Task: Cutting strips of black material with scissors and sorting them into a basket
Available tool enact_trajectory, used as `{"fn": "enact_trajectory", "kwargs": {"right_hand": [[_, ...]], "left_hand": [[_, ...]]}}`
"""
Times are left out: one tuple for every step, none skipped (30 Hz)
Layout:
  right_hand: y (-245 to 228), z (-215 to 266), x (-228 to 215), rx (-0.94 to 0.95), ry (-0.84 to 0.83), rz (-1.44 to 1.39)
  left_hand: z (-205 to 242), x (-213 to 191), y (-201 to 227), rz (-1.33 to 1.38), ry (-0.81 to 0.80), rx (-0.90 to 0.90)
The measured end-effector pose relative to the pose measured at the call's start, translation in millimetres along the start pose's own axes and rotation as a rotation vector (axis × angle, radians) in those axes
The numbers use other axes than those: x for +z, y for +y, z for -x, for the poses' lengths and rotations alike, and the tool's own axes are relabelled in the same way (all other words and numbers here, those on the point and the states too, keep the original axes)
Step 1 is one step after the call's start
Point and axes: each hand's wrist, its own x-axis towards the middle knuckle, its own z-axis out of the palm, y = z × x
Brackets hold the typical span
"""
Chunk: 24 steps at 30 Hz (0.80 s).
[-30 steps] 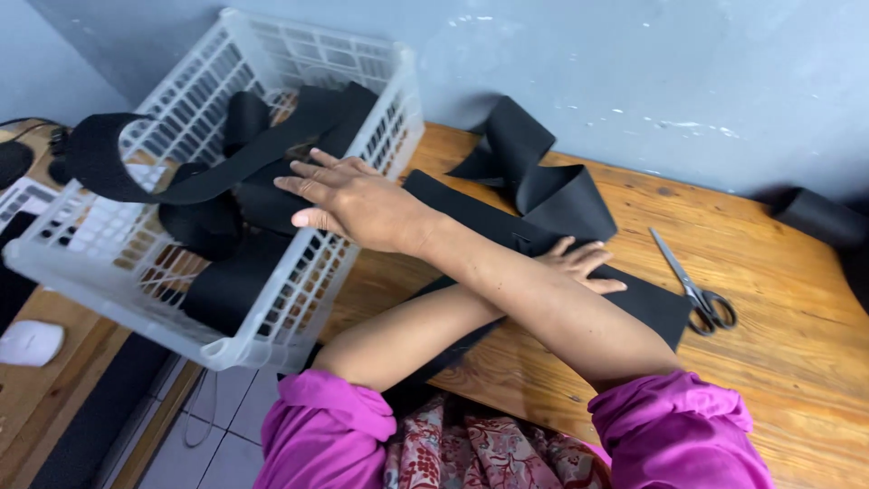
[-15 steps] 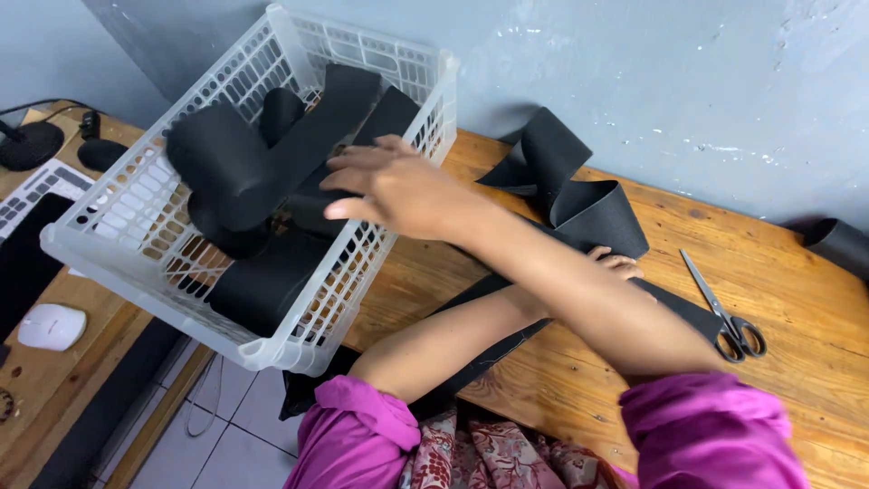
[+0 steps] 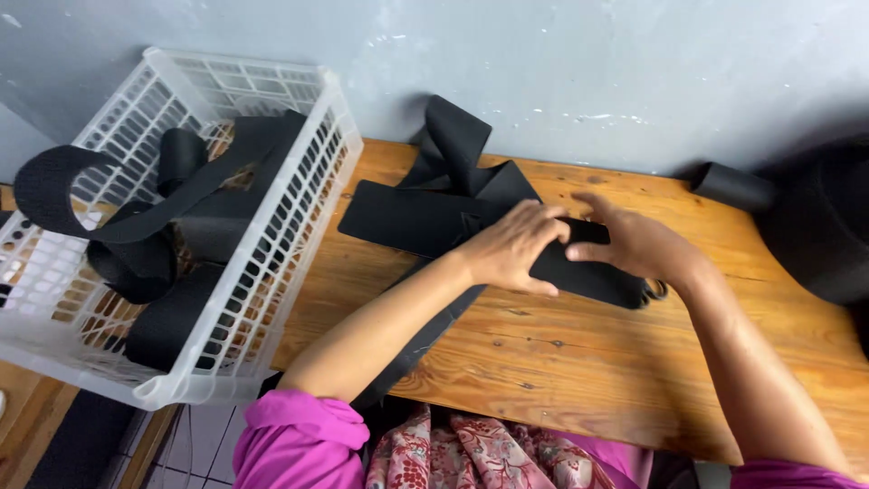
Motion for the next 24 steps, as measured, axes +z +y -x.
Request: {"fn": "enact_trajectory", "kwargs": {"right_hand": [[18.2,0.9,6.5,0.005,-0.001,-0.007],[35.4,1.8,13.6,0.012,0.052,0.044],[50.9,0.6,20.7,0.012,0.104,0.099],[60.0,-0.3,27.5,0.011,0.103,0.097],[69.2,-2.1,31.8,-0.045,0.237,0.043],[78.2,-3.7,35.7,-0.101,0.372,-0.012],[81.4,-4.3,35.8,-0.100,0.380,-0.013],[84.8,-4.8,35.7,-0.148,0.421,0.009],[87.8,-4.1,38.2,-0.192,0.460,0.028],[86.3,-3.2,33.7,-0.188,0.466,0.023],[87.7,1.9,29.6,-0.209,0.522,0.091],[88.9,7.0,25.3,-0.229,0.577,0.160],[90.1,13.5,22.7,-0.216,0.584,0.160],[90.3,20.1,20.5,-0.211,0.612,0.149],[88.7,23.0,16.6,-0.217,0.637,0.140],[93.2,23.1,15.0,-0.215,0.641,0.143],[97.7,22.6,14.5,-0.233,0.685,0.155],[102.4,21.8,14.2,-0.252,0.730,0.166],[99.2,26.7,8.9,-0.250,0.731,0.164],[96.3,31.4,3.6,-0.303,0.733,0.132],[93.8,36.8,-2.2,-0.353,0.739,0.099],[100.9,37.6,-2.4,-0.348,0.744,0.096],[106.6,36.5,-2.0,-0.310,0.681,0.226],[111.8,35.1,-1.4,-0.272,0.615,0.355]], "left_hand": [[-1.2,1.2,3.5,0.005,-0.006,0.002],[-1.5,1.8,6.7,-0.002,-0.046,-0.020],[-0.2,1.1,9.2,-0.015,-0.082,-0.046],[2.5,-3.5,17.1,-0.015,-0.084,-0.048],[3.1,-9.0,23.5,-0.122,-0.090,-0.069],[3.5,-14.8,30.2,-0.228,-0.096,-0.090],[5.9,-21.2,31.7,-0.232,-0.097,-0.083],[8.2,-27.7,33.2,-0.246,-0.077,-0.100],[12.3,-33.8,35.5,-0.256,-0.062,-0.118],[16.3,-45.0,32.7,-0.257,-0.067,-0.111],[18.0,-53.4,30.7,-0.282,-0.078,-0.165],[19.2,-62.2,28.4,-0.308,-0.090,-0.219],[23.6,-65.4,23.6,-0.302,-0.092,-0.206],[28.5,-69.4,18.5,-0.293,-0.045,-0.254],[35.0,-74.8,13.1,-0.289,0.008,-0.310],[35.8,-78.8,7.0,-0.288,0.011,-0.305],[37.1,-83.1,0.6,-0.269,0.068,-0.292],[38.3,-87.2,-6.1,-0.250,0.124,-0.278],[39.0,-92.0,-3.5,-0.250,0.121,-0.276],[39.5,-96.6,-1.0,-0.275,0.159,-0.242],[38.3,-101.7,0.6,-0.298,0.195,-0.204],[35.8,-99.1,1.0,-0.297,0.191,-0.197],[36.1,-97.2,2.2,-0.272,0.224,-0.131],[36.7,-95.6,3.1,-0.246,0.256,-0.065]]}}
